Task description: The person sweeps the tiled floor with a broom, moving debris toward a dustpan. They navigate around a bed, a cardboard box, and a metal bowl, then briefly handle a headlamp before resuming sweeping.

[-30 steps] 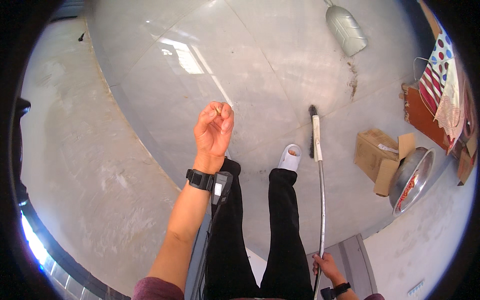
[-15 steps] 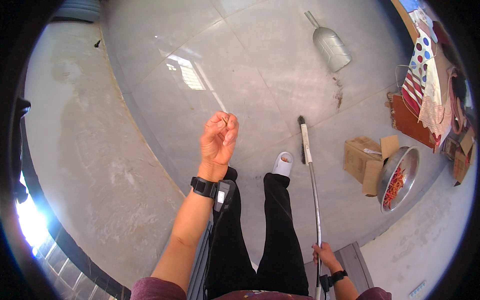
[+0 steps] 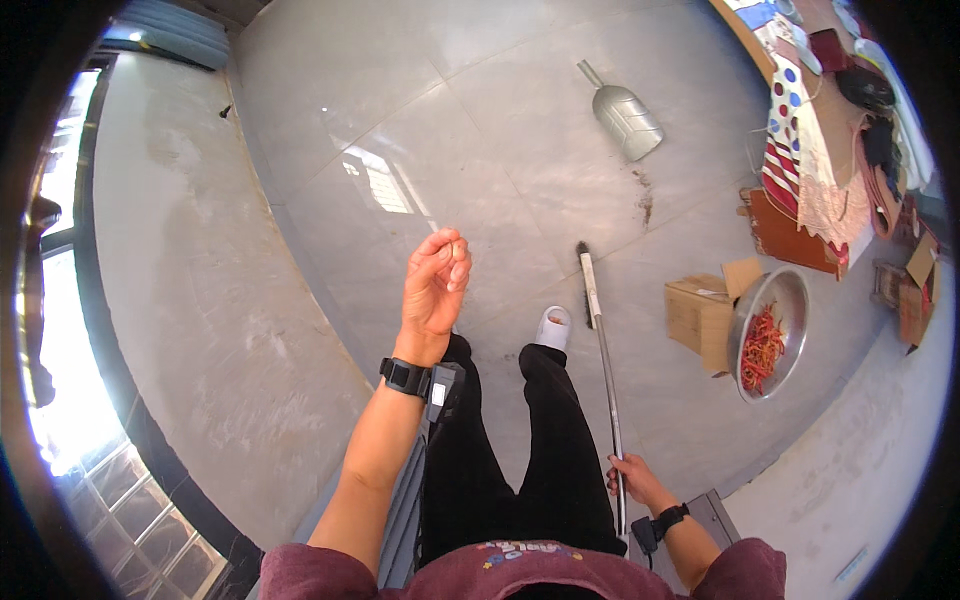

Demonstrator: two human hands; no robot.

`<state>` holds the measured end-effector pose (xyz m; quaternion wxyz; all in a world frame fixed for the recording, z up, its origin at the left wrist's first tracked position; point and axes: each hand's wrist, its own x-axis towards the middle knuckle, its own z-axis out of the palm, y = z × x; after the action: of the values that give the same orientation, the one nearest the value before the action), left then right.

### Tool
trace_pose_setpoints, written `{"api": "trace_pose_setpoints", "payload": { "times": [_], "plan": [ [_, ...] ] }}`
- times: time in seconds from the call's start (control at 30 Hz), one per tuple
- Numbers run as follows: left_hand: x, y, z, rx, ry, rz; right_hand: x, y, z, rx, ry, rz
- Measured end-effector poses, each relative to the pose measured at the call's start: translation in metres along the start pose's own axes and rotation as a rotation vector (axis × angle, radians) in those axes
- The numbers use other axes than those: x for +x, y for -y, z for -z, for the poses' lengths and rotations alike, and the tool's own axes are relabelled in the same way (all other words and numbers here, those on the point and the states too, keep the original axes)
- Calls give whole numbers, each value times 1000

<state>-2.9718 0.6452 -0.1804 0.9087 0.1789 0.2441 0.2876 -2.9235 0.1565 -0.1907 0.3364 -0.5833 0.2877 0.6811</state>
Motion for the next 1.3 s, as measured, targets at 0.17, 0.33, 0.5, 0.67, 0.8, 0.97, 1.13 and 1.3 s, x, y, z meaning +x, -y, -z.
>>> {"api": "trace_pose_setpoints", "payload": {
  "times": [0.17, 0.33, 0.5, 0.67, 0.8, 0.97, 1.13, 1.3],
  "plan": [
    [-51, -6, -19, 89, -8, 18, -34, 1, 16, -32, -87, 86],
    [-124, -23, -7, 186, -117, 95, -82, -24, 7, 129, -71, 28],
    [-164, -39, 25, 255, -174, 141, -100, -65, 2, 357, -122, 2],
    [-190, -98, 87, 283, -216, 163, -76, -145, -56, 352, -203, 24],
    [-205, -160, 135, 319, -291, 144, -36, -186, -106, 371, -244, -49],
    [-228, -239, 171, 331, -485, 70, 41, -173, -191, 360, -99, 158],
    [-238, -264, 185, 344, -475, 28, 66, -112, -245, 601, 35, -101],
    [-228, -257, 173, 338, -453, 59, 36, -107, -241, 486, 126, -30]
  ]
}}
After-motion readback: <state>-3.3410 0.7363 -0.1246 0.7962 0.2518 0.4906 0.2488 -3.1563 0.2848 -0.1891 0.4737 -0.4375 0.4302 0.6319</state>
